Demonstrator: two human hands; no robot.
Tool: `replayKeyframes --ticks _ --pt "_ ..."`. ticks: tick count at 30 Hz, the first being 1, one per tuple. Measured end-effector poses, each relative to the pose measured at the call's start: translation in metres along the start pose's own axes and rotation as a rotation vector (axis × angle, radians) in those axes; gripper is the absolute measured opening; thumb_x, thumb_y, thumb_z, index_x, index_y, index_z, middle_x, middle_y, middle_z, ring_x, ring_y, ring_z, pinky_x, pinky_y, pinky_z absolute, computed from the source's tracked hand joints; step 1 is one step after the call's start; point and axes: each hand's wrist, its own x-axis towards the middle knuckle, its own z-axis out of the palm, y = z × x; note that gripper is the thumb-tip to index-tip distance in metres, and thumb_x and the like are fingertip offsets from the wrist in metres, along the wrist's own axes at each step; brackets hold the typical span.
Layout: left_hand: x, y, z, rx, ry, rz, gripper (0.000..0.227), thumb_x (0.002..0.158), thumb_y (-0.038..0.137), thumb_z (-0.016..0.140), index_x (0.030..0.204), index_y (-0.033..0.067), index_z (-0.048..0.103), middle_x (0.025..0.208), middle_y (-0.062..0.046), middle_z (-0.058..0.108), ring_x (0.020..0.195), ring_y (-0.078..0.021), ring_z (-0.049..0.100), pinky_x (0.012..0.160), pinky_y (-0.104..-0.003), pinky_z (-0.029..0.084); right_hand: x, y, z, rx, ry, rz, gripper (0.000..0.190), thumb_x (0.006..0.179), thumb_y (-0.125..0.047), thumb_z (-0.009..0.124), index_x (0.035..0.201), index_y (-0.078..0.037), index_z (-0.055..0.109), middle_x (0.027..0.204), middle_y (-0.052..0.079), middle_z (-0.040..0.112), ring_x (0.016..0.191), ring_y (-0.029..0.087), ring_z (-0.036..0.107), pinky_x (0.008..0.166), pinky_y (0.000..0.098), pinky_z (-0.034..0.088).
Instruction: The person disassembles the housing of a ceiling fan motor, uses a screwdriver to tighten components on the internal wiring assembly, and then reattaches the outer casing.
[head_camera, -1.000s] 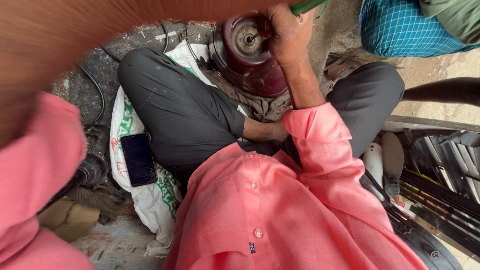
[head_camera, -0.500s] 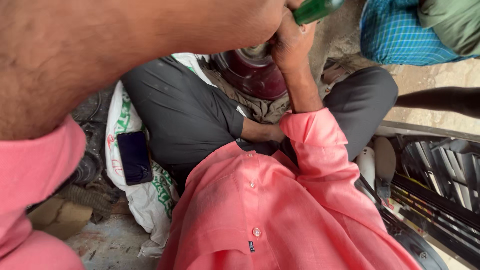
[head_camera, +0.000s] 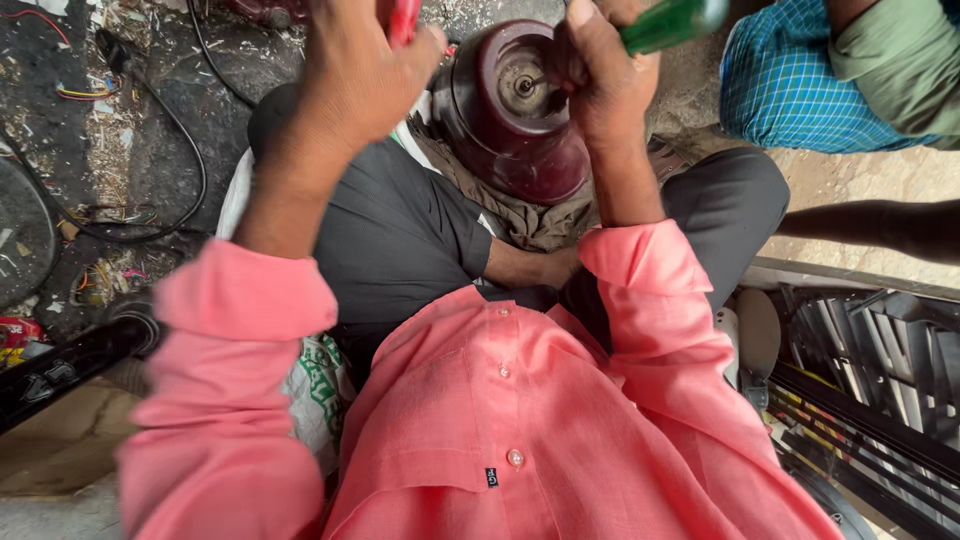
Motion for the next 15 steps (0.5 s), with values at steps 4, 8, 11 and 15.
replayKeyframes --ticks 4,8,11,15 --pt "-0.045 0.000 0.074 -0.353 -0.039 -0.444 0.064 0.090 0.018 0.087 0.141 0.0059 0.050 0.127 -0.018 0.069 0.117 -0.0328 0.069 0.102 -0.042 0.055 -0.014 0.006 0.007 -0.134 -0.020 -0.094 0.021 0.110 -0.011 0.066 0.093 -0.002 0.058 0.065 0.006 0.047 0.050 0.016 0.042 0.048 0.0312 0.034" --pt "-0.060 0.002 0.126 -0.355 0.042 -0.414 0.070 0.088 0.013 0.087 0.144 0.0069 0.046 0.133 -0.020 0.065 0.124 -0.0349 0.066 0.108 -0.042 0.054 -0.004 -0.006 -0.001 0.055 0.036 -0.078 0.025 0.111 -0.011 0.066 0.090 -0.007 0.055 0.057 0.002 0.041 0.046 0.015 0.038 0.047 0.0321 0.032" --pt "-0.071 0.009 0.141 -0.372 0.111 -0.392 0.077 0.087 0.010 0.083 0.150 0.0068 0.039 0.137 -0.021 0.060 0.126 -0.0368 0.063 0.110 -0.044 0.052 -0.005 -0.008 0.001 0.100 0.013 -0.103 0.026 0.112 -0.013 0.065 0.090 -0.007 0.053 0.058 0.004 0.040 0.046 0.015 0.037 0.046 0.0312 0.031" --pt "-0.078 -0.003 0.128 -0.255 0.088 -0.341 0.083 0.092 0.013 0.084 0.155 0.0039 0.029 0.135 -0.022 0.059 0.124 -0.0412 0.061 0.105 -0.045 0.053 -0.007 -0.012 0.004 -0.276 -0.163 -0.157 0.036 0.117 -0.018 0.062 0.086 -0.002 0.051 0.067 0.010 0.045 0.049 0.020 0.041 0.049 0.0336 0.035"
